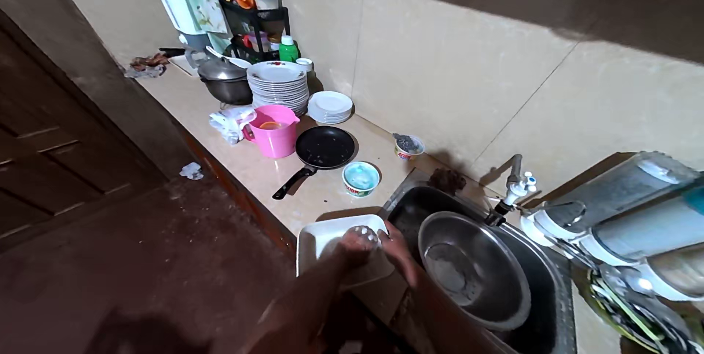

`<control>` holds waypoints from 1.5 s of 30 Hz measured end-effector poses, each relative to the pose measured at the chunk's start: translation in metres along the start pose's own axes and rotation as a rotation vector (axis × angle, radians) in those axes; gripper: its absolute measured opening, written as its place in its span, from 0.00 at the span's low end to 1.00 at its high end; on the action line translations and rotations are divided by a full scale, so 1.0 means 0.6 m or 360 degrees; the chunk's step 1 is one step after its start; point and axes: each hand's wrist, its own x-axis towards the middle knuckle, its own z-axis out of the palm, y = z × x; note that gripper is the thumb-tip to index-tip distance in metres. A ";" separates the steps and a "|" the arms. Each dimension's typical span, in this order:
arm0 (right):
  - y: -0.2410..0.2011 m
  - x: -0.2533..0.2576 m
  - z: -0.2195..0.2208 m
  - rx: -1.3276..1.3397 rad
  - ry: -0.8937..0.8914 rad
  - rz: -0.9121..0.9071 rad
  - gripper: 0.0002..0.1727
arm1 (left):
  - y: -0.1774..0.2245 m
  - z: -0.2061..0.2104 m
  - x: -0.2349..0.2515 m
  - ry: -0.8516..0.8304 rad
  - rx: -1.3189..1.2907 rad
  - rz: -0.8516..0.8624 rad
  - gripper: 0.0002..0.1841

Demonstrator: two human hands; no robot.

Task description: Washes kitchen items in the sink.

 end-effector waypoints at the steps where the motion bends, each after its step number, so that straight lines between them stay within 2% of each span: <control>1: 0.006 -0.003 0.002 0.0036 0.0061 0.0002 0.26 | -0.014 -0.003 -0.003 0.0017 0.0017 0.0095 0.18; 2: 0.011 -0.007 0.003 0.0050 0.0115 0.0009 0.26 | -0.030 -0.011 -0.009 0.0027 0.0070 0.0174 0.18; 4: 0.016 -0.016 0.003 0.0038 0.0190 0.0069 0.26 | -0.055 -0.047 -0.025 -0.0180 0.0191 0.0168 0.21; 8: 0.007 -0.027 0.009 0.0098 0.0284 0.0226 0.29 | -0.068 -0.103 -0.040 -0.0681 0.0047 -0.0268 0.26; 9: 0.005 -0.027 0.013 0.0145 0.0340 0.0239 0.30 | -0.063 -0.113 -0.041 -0.0699 -0.0049 -0.0400 0.28; 12: 0.002 -0.024 0.021 0.0249 0.0444 0.0226 0.34 | -0.044 -0.120 -0.047 -0.0357 -0.0321 -0.0861 0.35; 14: -0.001 -0.024 0.023 0.0242 0.0445 0.0217 0.35 | -0.031 -0.131 -0.041 -0.0071 -0.0551 -0.1220 0.31; 16: -0.003 -0.025 0.021 0.0171 0.0403 0.0207 0.34 | -0.033 -0.129 -0.021 0.0420 -0.0934 -0.1526 0.23; 17: -0.005 -0.025 0.021 0.0123 0.0373 0.0195 0.35 | -0.029 -0.129 -0.009 0.0618 -0.1109 -0.1651 0.22; 19: -0.006 -0.028 0.022 0.0041 0.0313 0.0148 0.36 | -0.004 -0.114 0.015 0.0834 -0.1330 -0.1817 0.24; 21: -0.004 -0.028 0.021 -0.0019 0.0287 0.0089 0.37 | 0.043 -0.092 0.042 0.0797 -0.1442 -0.1742 0.28; 24: 0.011 -0.024 0.026 0.0031 0.0382 -0.0063 0.41 | 0.094 -0.075 0.069 0.0290 -0.1511 -0.1449 0.32; 26: 0.018 -0.026 0.029 0.0087 0.0433 -0.0079 0.42 | 0.096 -0.087 0.070 0.0026 -0.1262 -0.1332 0.29; 28: 0.018 -0.030 0.034 0.0108 0.0449 -0.0083 0.42 | 0.084 -0.088 0.063 -0.0046 -0.1072 -0.1238 0.28; 31: 0.011 -0.037 0.036 -0.0001 0.0379 -0.0149 0.38 | 0.057 -0.071 0.058 0.0010 -0.1009 -0.1183 0.24; 34: 0.003 -0.040 0.024 -0.0109 0.0291 -0.0075 0.37 | 0.045 -0.070 0.062 0.0156 -0.1077 -0.1278 0.21; 37: -0.003 -0.040 0.019 -0.0110 0.0240 0.0008 0.37 | 0.028 -0.077 0.045 0.0486 -0.1338 -0.1489 0.20; 42: 0.001 -0.042 0.023 -0.0065 0.0231 0.0067 0.37 | -0.028 -0.092 0.017 0.1026 -0.1637 -0.2070 0.25; 44: 0.001 -0.044 0.025 -0.0073 0.0240 0.0047 0.38 | -0.017 -0.095 0.021 0.1113 -0.1552 -0.2035 0.24; 45: 0.000 -0.045 0.025 -0.0104 0.0229 0.0060 0.38 | -0.002 -0.095 0.024 0.1086 -0.1460 -0.1897 0.22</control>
